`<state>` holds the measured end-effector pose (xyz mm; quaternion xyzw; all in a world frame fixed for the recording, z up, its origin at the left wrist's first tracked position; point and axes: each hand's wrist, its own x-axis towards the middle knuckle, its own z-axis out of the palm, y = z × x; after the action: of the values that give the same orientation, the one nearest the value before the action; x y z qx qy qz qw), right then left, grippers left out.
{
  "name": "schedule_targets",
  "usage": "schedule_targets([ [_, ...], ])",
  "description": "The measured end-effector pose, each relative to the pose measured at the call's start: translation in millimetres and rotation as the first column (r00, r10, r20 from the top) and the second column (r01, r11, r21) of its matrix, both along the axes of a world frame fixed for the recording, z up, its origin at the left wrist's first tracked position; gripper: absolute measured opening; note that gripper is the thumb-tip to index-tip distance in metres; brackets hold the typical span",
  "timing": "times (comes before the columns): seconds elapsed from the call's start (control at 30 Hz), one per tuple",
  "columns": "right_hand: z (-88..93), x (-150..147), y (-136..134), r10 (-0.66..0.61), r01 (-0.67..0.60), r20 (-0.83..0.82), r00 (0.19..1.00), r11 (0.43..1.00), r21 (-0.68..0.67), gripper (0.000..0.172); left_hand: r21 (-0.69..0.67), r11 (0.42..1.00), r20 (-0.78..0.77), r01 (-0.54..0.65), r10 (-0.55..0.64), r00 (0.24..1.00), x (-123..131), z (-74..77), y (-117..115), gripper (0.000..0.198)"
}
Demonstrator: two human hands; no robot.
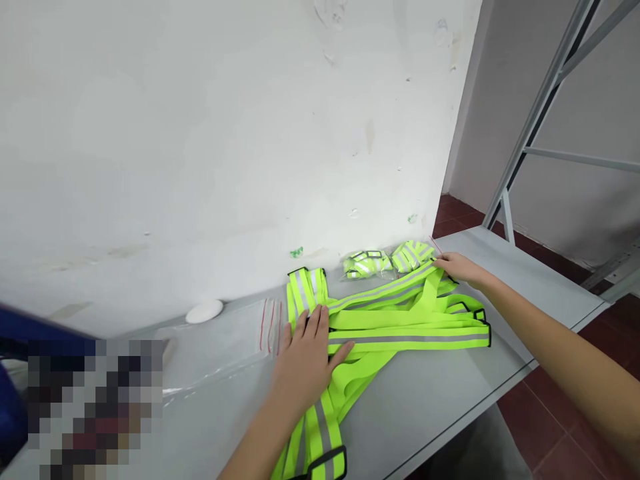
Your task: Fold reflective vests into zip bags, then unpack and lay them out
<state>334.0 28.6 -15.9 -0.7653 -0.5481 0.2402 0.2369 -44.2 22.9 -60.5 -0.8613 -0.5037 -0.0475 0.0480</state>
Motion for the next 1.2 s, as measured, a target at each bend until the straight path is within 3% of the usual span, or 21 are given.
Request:
schedule_targets([
  [0.13, -0.8, -3, 3, -0.045, 0.047, -0.021, 0.999, 0.994, 0.097, 0.022, -0.003, 1.000, -0.010, -0.016, 0.016, 1.000, 0, 1.5, -1, 0.088],
  [0.33, -2.6, -1, 5, -0.094, 0.125, -0.126, 0.988, 0.956, 0.264, 0.027, -0.050, 0.998, -0.062, -0.032, 0.029, 0.998, 0, 5.4, -1, 0.091],
  [0.57, -11.4, 3, 4, -0.055, 0.163, -0.319, 0.946, 0.932, 0.322, 0.031, -0.084, 0.996, -0.063, -0.022, 0.017, 0.998, -2, 3.9, -3, 0.086],
  [0.67, -15.1, 1, 3, -0.040, 0.174, -0.372, 0.927, 0.926, 0.336, 0.033, -0.204, 0.977, -0.063, -0.053, 0.040, 0.997, -7, 15.2, 1, 0.087],
  [0.77, -16.5, -2, 0, -0.016, 0.175, -0.416, 0.909, 0.921, 0.347, 0.037, -0.334, 0.941, -0.054, -0.046, 0.029, 0.998, -3, 40.1, 9, 0.084],
  [0.87, -17.8, -7, 0, 0.000, 0.176, -0.445, 0.896, 0.919, 0.354, 0.041, -0.275, 0.961, 0.028, 0.011, -0.003, 1.000, 31, 66.0, 20, 0.083],
  [0.97, -21.6, -12, 3, 0.014, 0.180, -0.462, 0.887, 0.910, 0.373, 0.044, -0.240, 0.943, 0.210, 0.232, -0.183, 0.960, 95, 72.4, 31, 0.079],
  [1.03, -25.5, -14, 6, 0.028, 0.182, -0.470, 0.882, 0.901, 0.395, 0.045, -0.251, 0.906, 0.255, 0.340, -0.277, 0.926, 138, 63.1, 39, 0.081],
  [1.1, -29.6, -13, 8, 0.044, 0.182, -0.478, 0.877, 0.891, 0.415, 0.045, -0.193, 0.911, 0.252, 0.365, -0.314, 0.915, 171, 47.7, 49, 0.076],
  [1.2, -34.2, -12, 9, 0.043, 0.179, -0.459, 0.887, 0.885, 0.430, 0.044, -0.091, 0.921, 0.235, 0.379, -0.350, 0.907, 190, 26.7, 59, 0.044],
])
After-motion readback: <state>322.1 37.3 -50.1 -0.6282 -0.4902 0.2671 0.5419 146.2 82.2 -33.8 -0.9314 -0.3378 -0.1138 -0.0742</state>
